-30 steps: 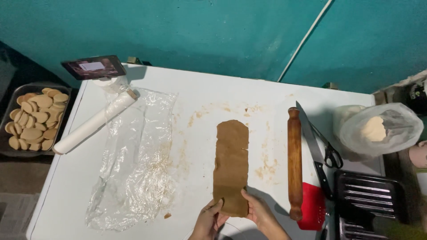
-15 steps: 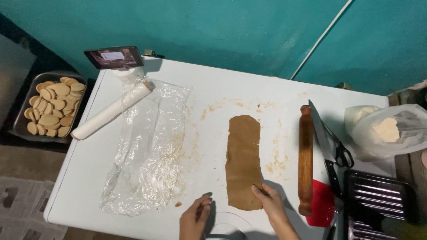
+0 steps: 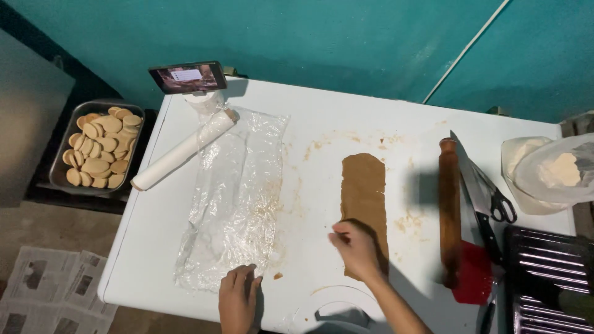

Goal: Rolling out a piece of dough using a wooden rolling pin on a white surface covered in plastic wrap.

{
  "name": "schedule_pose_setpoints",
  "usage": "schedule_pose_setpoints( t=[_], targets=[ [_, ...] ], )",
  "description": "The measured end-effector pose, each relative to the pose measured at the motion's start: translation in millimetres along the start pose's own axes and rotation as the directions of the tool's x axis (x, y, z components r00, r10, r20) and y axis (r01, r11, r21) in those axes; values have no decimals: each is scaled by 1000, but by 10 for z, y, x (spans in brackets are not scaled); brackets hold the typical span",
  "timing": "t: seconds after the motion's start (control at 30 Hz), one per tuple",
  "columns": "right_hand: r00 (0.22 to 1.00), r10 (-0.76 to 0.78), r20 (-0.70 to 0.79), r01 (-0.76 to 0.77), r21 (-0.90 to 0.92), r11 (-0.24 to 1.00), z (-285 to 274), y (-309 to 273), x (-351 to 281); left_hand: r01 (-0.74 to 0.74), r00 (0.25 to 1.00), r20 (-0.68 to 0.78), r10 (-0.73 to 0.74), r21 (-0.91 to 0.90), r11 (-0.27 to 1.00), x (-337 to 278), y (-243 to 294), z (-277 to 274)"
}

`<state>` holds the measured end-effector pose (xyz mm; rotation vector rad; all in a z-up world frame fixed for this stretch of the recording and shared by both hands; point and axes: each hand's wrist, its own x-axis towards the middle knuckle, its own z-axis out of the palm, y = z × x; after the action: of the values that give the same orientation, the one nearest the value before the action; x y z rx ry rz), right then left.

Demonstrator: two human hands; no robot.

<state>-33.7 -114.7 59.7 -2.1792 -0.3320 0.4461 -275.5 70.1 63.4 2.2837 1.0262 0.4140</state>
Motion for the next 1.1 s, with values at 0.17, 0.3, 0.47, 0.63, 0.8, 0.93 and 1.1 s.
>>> schedule_pose_setpoints(
  t=[0.17, 0.3, 0.47, 0.63, 0.8, 0.93, 1.1],
  targets=[
    [990, -18, 140, 7, 81, 997, 958, -373, 798, -24, 1000, -16, 24, -14, 1000, 101, -214, 45],
    [999, 30, -42, -27, 66, 997, 1457, -711, 1568, -109, 986, 125, 114, -45, 993, 194, -540, 209],
    [989, -135, -54, 112, -304, 946, 1334, -1667, 1574, -289, 957, 25, 288, 19, 957, 242, -994, 690],
    [940, -267, 212, 338, -681, 649, 1678, -1345, 1704, -457, 889, -26, 457, -31, 889, 287, -1439, 1124],
    [953, -212, 217, 302, -749, 590, 1386, -978, 1868, -368, 878, 256, 404, -179, 913, 383, -758, 866],
    [956, -182, 229, 291, -813, 504, 998, -758, 1993, -293, 901, 249, 354, -252, 922, 383, -153, 926],
    [965, -163, 208, 263, -812, 521, 674, -568, 2066, -337, 808, 329, 489, -424, 841, 370, 193, 1008]
  ],
)
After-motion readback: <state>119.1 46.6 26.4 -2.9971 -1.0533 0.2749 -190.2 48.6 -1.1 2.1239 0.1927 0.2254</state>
